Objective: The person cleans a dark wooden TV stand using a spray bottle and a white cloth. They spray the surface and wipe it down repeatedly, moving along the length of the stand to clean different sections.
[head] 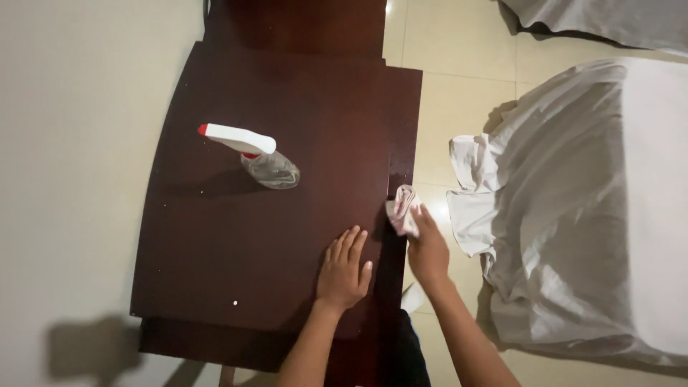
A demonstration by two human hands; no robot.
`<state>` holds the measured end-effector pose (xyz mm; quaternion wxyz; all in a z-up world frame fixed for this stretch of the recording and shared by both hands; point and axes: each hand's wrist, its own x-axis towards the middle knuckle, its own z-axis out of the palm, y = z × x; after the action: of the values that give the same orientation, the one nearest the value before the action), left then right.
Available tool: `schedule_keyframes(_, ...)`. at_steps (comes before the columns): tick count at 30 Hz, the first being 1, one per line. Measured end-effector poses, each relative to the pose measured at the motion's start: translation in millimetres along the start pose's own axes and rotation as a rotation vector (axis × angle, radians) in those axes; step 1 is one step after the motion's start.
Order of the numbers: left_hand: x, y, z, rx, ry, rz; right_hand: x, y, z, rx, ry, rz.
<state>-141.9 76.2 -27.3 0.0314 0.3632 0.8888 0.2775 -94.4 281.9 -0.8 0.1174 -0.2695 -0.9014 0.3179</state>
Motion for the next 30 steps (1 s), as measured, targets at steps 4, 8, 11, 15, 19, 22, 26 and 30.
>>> schedule_keyframes(4,-3,-8,5,-0.141,0.128,-0.014,-50,-7,26,-0.140,-0.233,-0.045)
schedule_keyframes(8,-5,-11,7,-0.296,0.274,-0.061,-78,-35,28,-0.205,-0.128,-0.435)
schedule_keyframes(11,-6,-12,7,-0.276,0.254,-0.069,-67,-39,33,-0.231,-0.167,-0.407)
schedule_keyframes(15,-3,-11,3,-0.279,0.214,-0.095,-9,-61,35,-0.524,-0.411,-0.210)
schedule_keyframes(19,-1,-6,-4,-0.279,0.213,-0.077,56,-65,38,-0.513,-0.406,-0.188)
schedule_keyframes(22,3,-2,-4,-0.245,0.143,-0.118,89,-67,35,-0.458,-0.423,-0.136)
schedule_keyframes(26,9,0,-4,-0.237,0.119,-0.169,81,-69,28,-0.304,-0.418,-0.069)
schedule_keyframes(30,12,-1,-5,-0.237,0.115,-0.190,34,-71,18,-0.330,-0.455,-0.051)
